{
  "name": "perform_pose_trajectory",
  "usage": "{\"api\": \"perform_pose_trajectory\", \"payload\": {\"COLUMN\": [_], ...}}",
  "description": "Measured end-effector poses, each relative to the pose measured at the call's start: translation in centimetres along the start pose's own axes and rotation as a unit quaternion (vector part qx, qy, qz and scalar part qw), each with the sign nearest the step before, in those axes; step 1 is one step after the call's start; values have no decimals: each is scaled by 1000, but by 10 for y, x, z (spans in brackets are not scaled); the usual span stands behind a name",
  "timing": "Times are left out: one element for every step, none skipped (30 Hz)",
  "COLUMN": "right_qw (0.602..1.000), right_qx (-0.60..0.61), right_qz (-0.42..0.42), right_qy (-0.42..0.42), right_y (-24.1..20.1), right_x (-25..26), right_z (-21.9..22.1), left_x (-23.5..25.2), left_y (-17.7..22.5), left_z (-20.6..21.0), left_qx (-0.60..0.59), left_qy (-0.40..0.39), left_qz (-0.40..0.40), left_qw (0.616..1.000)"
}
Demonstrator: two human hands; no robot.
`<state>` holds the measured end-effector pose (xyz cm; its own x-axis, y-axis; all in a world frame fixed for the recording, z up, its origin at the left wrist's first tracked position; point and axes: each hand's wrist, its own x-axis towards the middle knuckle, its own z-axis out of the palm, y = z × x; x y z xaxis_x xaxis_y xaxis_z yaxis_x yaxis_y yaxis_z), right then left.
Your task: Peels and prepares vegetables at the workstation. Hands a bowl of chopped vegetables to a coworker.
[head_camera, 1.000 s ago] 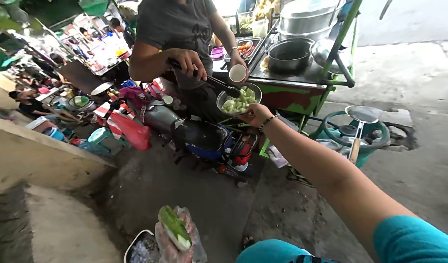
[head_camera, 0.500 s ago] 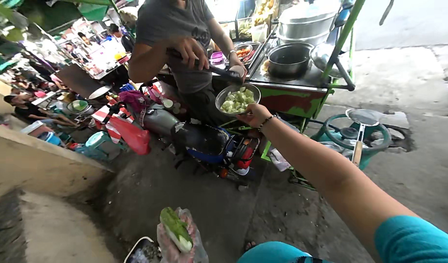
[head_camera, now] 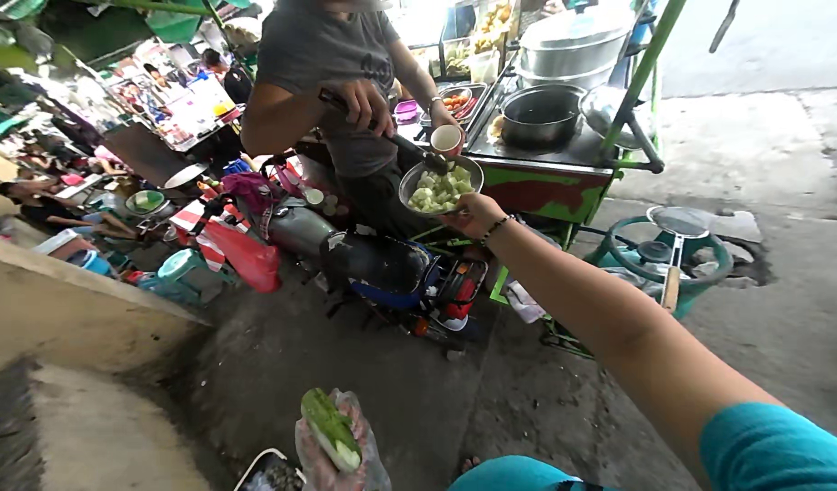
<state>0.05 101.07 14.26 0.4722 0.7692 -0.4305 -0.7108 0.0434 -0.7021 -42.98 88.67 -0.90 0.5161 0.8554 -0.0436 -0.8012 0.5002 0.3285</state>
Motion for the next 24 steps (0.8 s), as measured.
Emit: {"api": "perform_pose_trajectory", "payload": {"right_qw": [1000, 1000, 1000, 1000, 1000, 1000, 1000, 1000, 1000, 1000, 1000, 1000, 1000, 1000, 1000, 1000, 1000, 1000, 1000, 1000, 1000, 1000, 1000, 1000], "right_qx": [0, 3, 4, 7, 8, 8, 7, 7, 6, 8, 12, 15, 16, 17, 18, 19, 16, 14, 14, 17, 20, 24, 24, 17], "right_qz": [0, -1, -2, -3, -3, -3, -3, -3, -1, 0, 1, 1, 1, 1, 1, -1, -5, -10, -11, -9, -3, 5, 8, 8], "right_qy": [-1, -4, -3, -1, -2, -1, -1, 1, 1, 2, 4, 3, 1, -1, -2, -3, -3, -4, -6, -6, -8, -17, -16, -14], "right_y": [0, 0, 1, 2, 3, 3, 3, 3, 3, 3, 4, 4, 5, 5, 5, 5, 6, 7, 8, 10, 13, 19, 26, 33], "right_x": [-1, -1, 0, 3, 5, 7, 7, 8, 8, 9, 10, 11, 12, 13, 13, 12, 11, 11, 10, 8, 5, 2, 0, -1], "right_z": [2, 2, 3, 3, 3, 4, 5, 6, 6, 6, 7, 7, 7, 7, 7, 8, 7, 6, 4, 1, -3, -11, -18, -26], "left_x": [0, 0, 1, 1, 1, 1, 0, -1, 0, 0, 0, -1, 0, 1, 2, 3, 4, 6, 8, 9, 12, 14, 17, 21], "left_y": [1, 2, 2, 3, 3, 1, -3, -4, -3, -2, -2, -1, 0, 2, 4, 5, 7, 8, 9, 9, 9, 9, 9, 9], "left_z": [0, -2, -4, -4, -1, 6, 20, 25, 26, 26, 26, 27, 22, 17, 10, 5, 2, -1, -3, -3, -1, 1, 3, 5], "left_qx": [0, 4, 11, 25, 42, 58, 70, 64, 60, 59, 51, 39, 28, 23, 30, 46, 69, 91, 109, 121, 127, 126, 124, 127], "left_qy": [0, -2, -5, -11, -10, -5, 13, 12, 7, 5, 8, 11, 6, 0, -14, -27, -33, -36, -40, -47, -58, -67, -75, -82], "left_qz": [-2, -2, -1, 3, 11, 18, 32, 32, 28, 29, 31, 28, 18, 9, 4, 8, 17, 24, 30, 35, 35, 32, 26, 20], "left_qw": [1000, 1000, 1000, 1000, 999, 998, 997, 997, 998, 998, 998, 999, 999, 1000, 999, 999, 997, 995, 993, 991, 990, 989, 989, 988]}}
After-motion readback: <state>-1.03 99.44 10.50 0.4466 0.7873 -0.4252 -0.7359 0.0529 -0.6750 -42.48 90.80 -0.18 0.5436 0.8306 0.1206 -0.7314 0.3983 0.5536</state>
